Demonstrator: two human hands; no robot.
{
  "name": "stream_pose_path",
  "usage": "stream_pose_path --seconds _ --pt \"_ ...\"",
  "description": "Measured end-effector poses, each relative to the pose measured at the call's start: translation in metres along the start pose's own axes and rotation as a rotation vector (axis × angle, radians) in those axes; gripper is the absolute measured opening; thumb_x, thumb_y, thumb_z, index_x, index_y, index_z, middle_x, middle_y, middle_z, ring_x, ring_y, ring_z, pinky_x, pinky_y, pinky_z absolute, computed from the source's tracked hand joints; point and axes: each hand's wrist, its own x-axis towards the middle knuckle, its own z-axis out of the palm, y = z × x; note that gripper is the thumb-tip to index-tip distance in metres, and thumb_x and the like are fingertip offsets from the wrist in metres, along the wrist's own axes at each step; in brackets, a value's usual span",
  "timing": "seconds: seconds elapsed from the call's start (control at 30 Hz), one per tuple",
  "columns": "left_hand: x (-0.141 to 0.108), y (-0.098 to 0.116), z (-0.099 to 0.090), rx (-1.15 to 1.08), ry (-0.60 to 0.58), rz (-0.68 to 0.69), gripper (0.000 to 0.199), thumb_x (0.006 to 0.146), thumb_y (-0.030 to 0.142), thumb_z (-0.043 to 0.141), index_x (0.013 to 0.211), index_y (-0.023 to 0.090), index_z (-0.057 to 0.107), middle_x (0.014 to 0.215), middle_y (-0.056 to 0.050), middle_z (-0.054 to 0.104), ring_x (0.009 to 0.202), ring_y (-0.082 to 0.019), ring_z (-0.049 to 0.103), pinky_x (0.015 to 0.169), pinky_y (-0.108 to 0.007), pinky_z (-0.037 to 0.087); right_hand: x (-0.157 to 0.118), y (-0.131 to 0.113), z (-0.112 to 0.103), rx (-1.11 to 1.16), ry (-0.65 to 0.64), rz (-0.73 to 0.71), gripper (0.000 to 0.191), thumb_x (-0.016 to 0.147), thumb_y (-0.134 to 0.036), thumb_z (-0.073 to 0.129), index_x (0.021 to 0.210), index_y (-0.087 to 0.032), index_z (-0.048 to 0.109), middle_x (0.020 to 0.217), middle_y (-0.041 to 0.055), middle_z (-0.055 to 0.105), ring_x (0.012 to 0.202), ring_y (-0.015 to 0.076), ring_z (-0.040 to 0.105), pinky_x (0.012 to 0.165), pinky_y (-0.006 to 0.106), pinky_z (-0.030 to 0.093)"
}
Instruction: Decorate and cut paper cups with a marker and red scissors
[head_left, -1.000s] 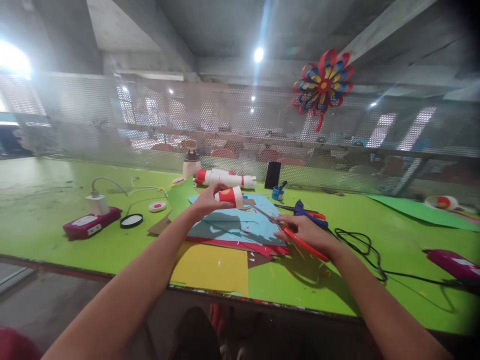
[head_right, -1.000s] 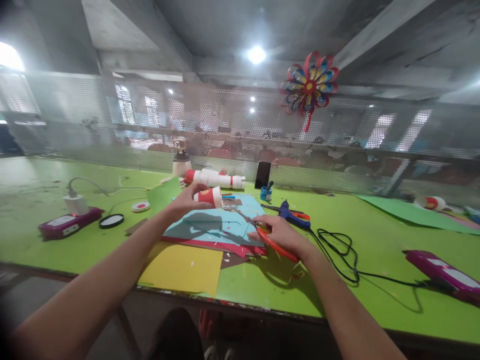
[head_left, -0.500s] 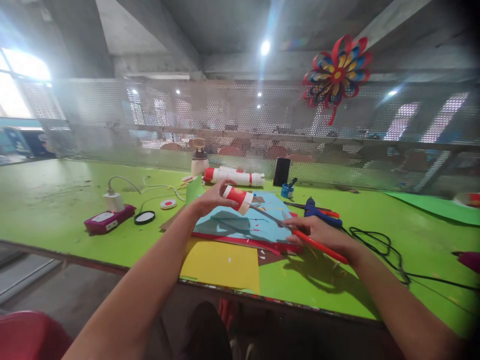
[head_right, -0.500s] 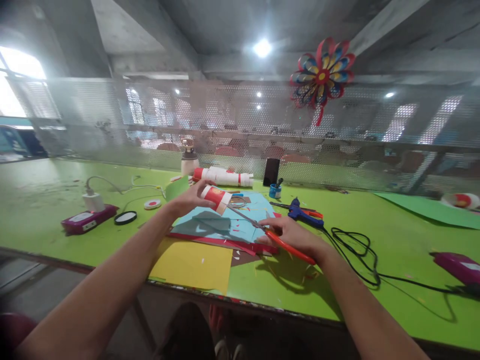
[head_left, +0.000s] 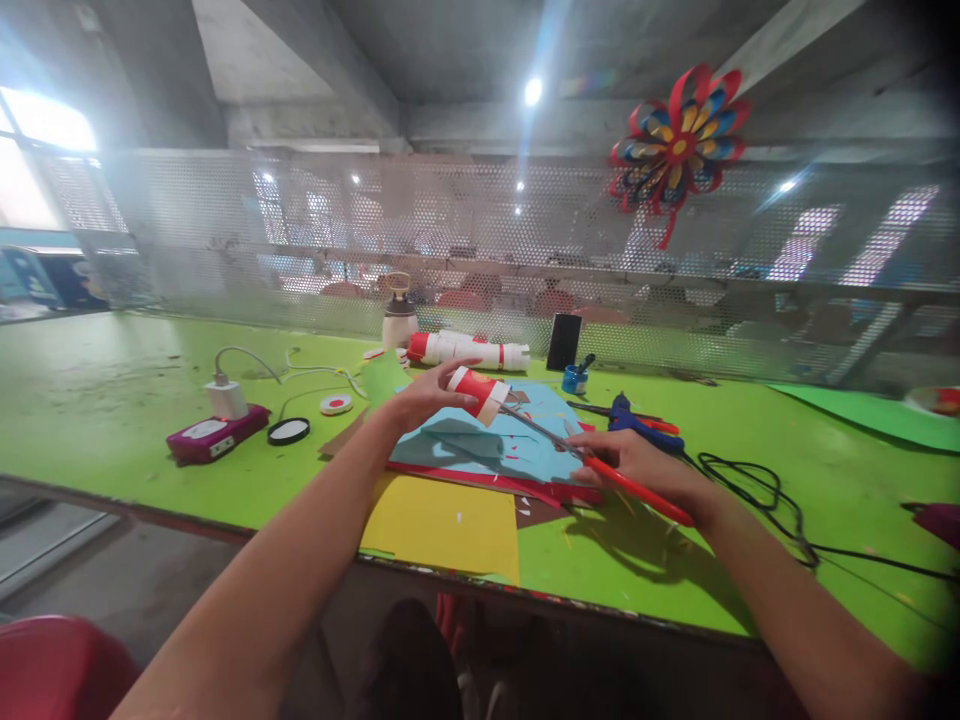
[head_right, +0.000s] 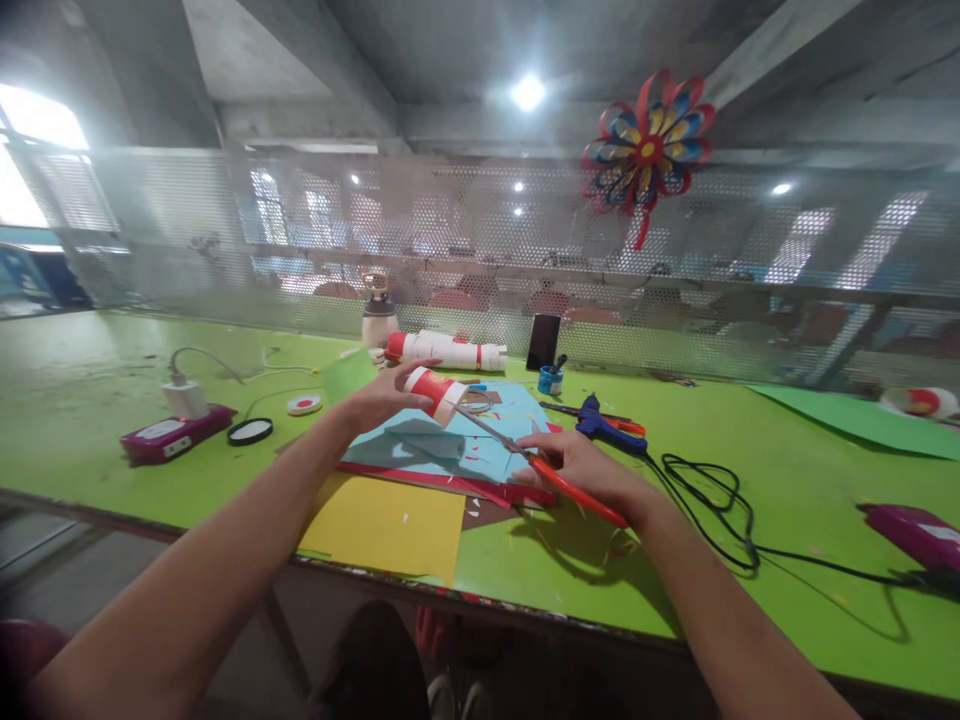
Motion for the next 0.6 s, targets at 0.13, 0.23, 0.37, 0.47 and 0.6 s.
stream_pose_path --seconds 0.13,0.23,0.37,0.47,0.6 --pt "-0.0009 0.0001 0.0005 -0.003 -0.006 -0.029 0.088 0.058 0.012 0.083 0.138 0.015 0.046 0.092 -0.007 0.067 0.078 -0.018 0.063 0.075 -0.035 0.052 0.0008 0.0007 0.0007 -0.011 -0.004 -0.002 0.05 0.07 -0.047 0.075 0.114 -0.021 0.075 0.074 0.0035 0.072 0.066 0.0217 0.063 0.059 0.033 0.052" --pt "-0.0014 0.0003 0.0006 -0.005 -0.008 -0.033 0.088 0.061 0.013 0.081 0.14 0.016 0.043 0.091 -0.006 0.067 0.079 -0.019 0.063 0.075 -0.036 0.052 0.0016 0.0027 0.0017 -0.016 -0.01 -0.007 0.051 0.071 -0.048 0.073 0.115 -0.021 0.074 0.08 0.0043 0.073 0.069 0.0228 0.064 0.063 0.035 0.053" --pt "-0.0012 -0.0008 -0.0002 -0.004 -0.02 -0.041 0.089 0.06 0.015 0.081 0.14 0.017 0.041 0.089 -0.005 0.066 0.076 -0.018 0.063 0.072 -0.034 0.052 0.0019 0.0025 0.0028 -0.03 -0.006 -0.013 0.052 0.07 -0.048 0.074 0.114 -0.021 0.074 0.088 0.0061 0.075 0.077 0.0259 0.066 0.07 0.038 0.054" --pt "-0.0012 -0.0024 -0.001 0.0 -0.03 -0.044 0.084 0.064 0.015 0.079 0.139 0.016 0.042 0.088 -0.005 0.065 0.076 -0.019 0.063 0.071 -0.034 0.051 0.0015 0.0002 0.0028 -0.043 -0.003 -0.016 0.052 0.07 -0.05 0.073 0.113 -0.02 0.075 0.088 0.0065 0.076 0.084 0.0284 0.067 0.075 0.039 0.055" --pt "-0.001 -0.0042 -0.002 -0.003 -0.035 -0.042 0.08 0.065 0.014 0.078 0.137 0.014 0.044 0.088 -0.005 0.066 0.076 -0.019 0.062 0.072 -0.035 0.05 0.0011 -0.002 0.0023 -0.059 -0.018 -0.011 0.055 0.071 -0.051 0.073 0.115 -0.018 0.074 0.095 0.0079 0.077 0.087 0.03 0.068 0.076 0.041 0.055"
